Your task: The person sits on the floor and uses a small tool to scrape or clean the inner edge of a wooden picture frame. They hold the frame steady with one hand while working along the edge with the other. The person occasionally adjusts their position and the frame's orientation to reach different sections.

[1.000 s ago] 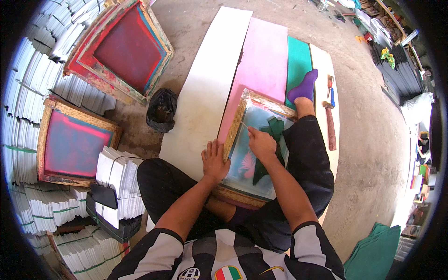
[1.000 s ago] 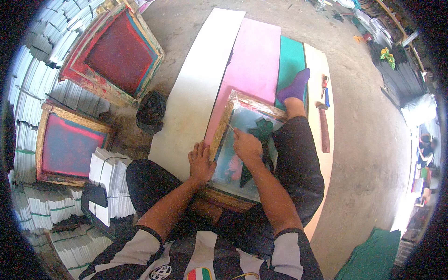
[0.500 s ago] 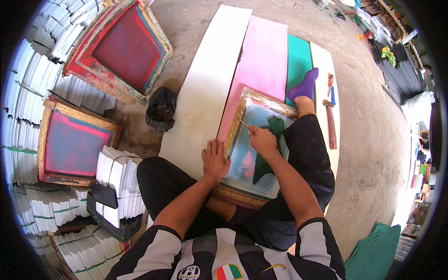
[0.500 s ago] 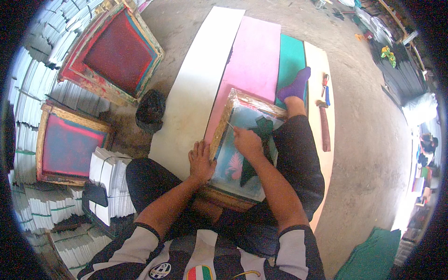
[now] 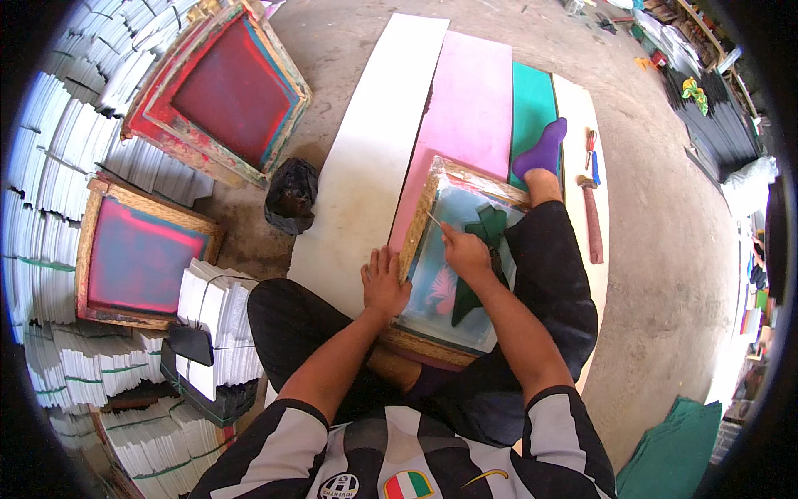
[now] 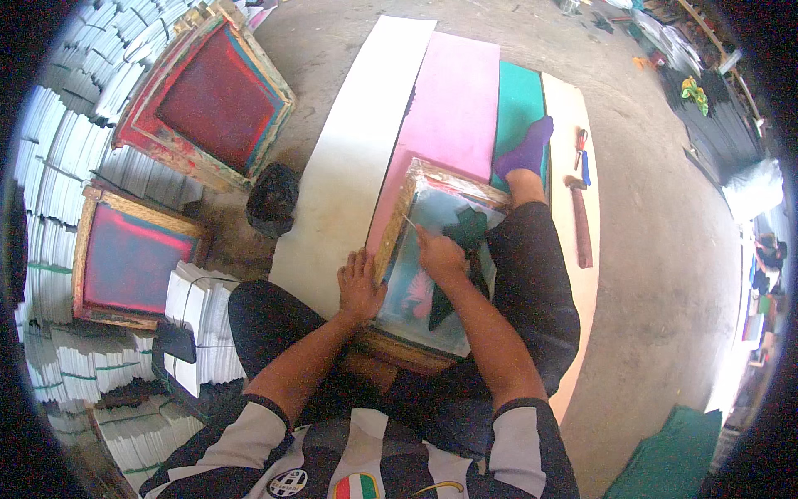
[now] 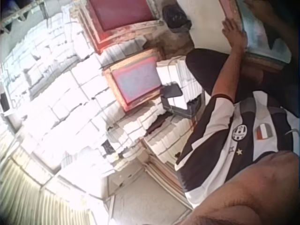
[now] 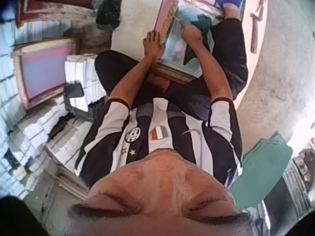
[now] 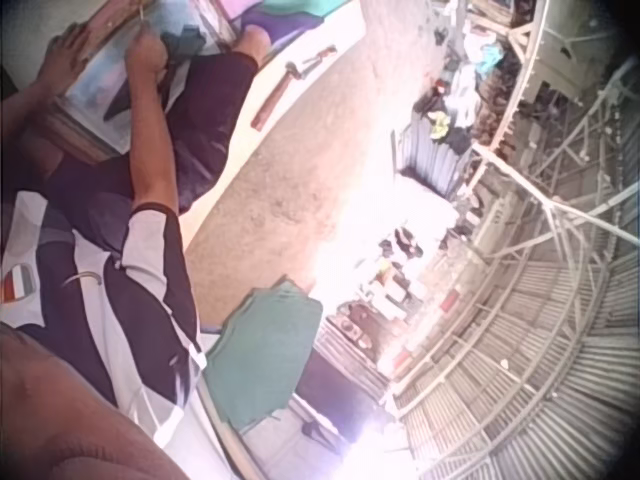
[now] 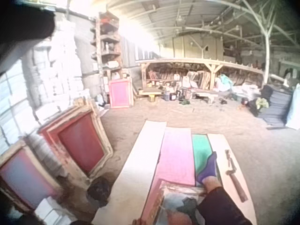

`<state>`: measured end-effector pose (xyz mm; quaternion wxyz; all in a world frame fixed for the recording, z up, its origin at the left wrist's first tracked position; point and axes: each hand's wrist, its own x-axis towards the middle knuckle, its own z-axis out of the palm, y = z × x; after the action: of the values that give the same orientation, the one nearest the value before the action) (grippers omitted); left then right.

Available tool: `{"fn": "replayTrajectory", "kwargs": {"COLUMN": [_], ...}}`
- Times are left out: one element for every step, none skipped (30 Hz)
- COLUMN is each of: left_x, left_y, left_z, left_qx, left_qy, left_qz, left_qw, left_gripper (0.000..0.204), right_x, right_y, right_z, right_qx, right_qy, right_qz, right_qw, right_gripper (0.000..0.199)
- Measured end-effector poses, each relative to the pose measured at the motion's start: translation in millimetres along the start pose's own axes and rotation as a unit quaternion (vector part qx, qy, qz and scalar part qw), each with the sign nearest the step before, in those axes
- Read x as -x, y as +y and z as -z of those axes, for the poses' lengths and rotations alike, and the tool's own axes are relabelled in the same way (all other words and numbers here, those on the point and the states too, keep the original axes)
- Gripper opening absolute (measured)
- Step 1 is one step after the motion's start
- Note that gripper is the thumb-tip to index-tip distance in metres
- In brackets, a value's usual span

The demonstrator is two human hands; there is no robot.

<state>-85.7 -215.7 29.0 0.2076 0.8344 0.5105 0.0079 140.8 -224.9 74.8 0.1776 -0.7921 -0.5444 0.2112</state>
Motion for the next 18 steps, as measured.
{"fn": "replayTrajectory", "kwargs": {"left_x": [0, 0, -1, -1, -1, 0, -1, 0, 1, 1, 0, -1, -1, -1, -2, -2, -2, -2], "left_y": [3, 4, 7, 5, 3, 2, 0, -1, -2, -1, 0, 2, 2, 5, 8, 8, 8, 8], "left_z": [1, 0, -2, -2, -2, -2, -2, 0, 1, 2, 2, 2, 1, -1, -2, -2, -2, -1], "left_qx": [0.004, 0.004, 0.005, 0.003, 0.003, 0.002, 0.002, 0.003, 0.003, 0.004, 0.006, 0.007, 0.008, 0.007, 0.007, 0.004, 0.002, 0.000], "left_qy": [0.002, 0.002, 0.002, 0.006, 0.001, -0.004, -0.008, -0.010, -0.012, -0.014, -0.010, -0.007, -0.005, -0.002, 0.001, 0.005, 0.002, 0.000], "left_qz": [-0.002, -0.007, -0.015, -0.016, -0.012, -0.009, -0.004, -0.001, 0.003, 0.003, 0.001, 0.000, -0.003, -0.007, -0.010, -0.010, -0.009, -0.008], "left_qw": [1.000, 1.000, 1.000, 1.000, 1.000, 1.000, 1.000, 1.000, 1.000, 1.000, 1.000, 1.000, 1.000, 1.000, 1.000, 1.000, 1.000, 1.000], "left_gripper": [0.079, 0.079, 0.080, 0.080, 0.080, 0.080, 0.080, 0.080, 0.080, 0.080, 0.080, 0.080, 0.079, 0.080, 0.080, 0.080, 0.080, 0.079], "right_x": [-4, -11, -20, -25, -24, -21, -19, -13, -5, -1, -2, -4, -4, -9, -17, -22, -26, -28], "right_y": [17, 35, 55, 51, 49, 49, 40, 30, 19, 15, 16, 21, 26, 41, 56, 55, 55, 56], "right_z": [-13, -27, -38, -36, -34, -30, -21, -13, -6, -2, -2, -4, -7, -15, -22, -22, -20, -17], "right_qx": [-0.058, -0.122, -0.185, -0.249, -0.245, -0.242, -0.238, -0.139, -0.040, 0.060, 0.064, 0.067, 0.070, -0.003, -0.075, -0.149, -0.210, -0.269], "right_qy": [0.023, 0.007, -0.006, -0.024, -0.034, -0.044, -0.055, -0.030, -0.005, 0.023, 0.022, 0.020, 0.018, 0.022, 0.027, 0.030, -0.014, -0.058], "right_qz": [0.005, -0.019, -0.046, -0.066, -0.064, -0.062, -0.058, -0.016, 0.027, 0.067, 0.061, 0.057, 0.049, 0.050, 0.051, 0.055, 0.001, -0.053], "right_qw": [0.998, 0.992, 0.982, 0.966, 0.967, 0.967, 0.968, 0.990, 0.999, 0.996, 0.996, 0.996, 0.996, 0.998, 0.996, 0.987, 0.978, 0.960], "right_gripper": [0.036, 0.035, 0.034, 0.033, 0.034, 0.035, 0.036, 0.036, 0.036, 0.036, 0.037, 0.038, 0.040, 0.041, 0.041, 0.042, 0.041, 0.040]}}
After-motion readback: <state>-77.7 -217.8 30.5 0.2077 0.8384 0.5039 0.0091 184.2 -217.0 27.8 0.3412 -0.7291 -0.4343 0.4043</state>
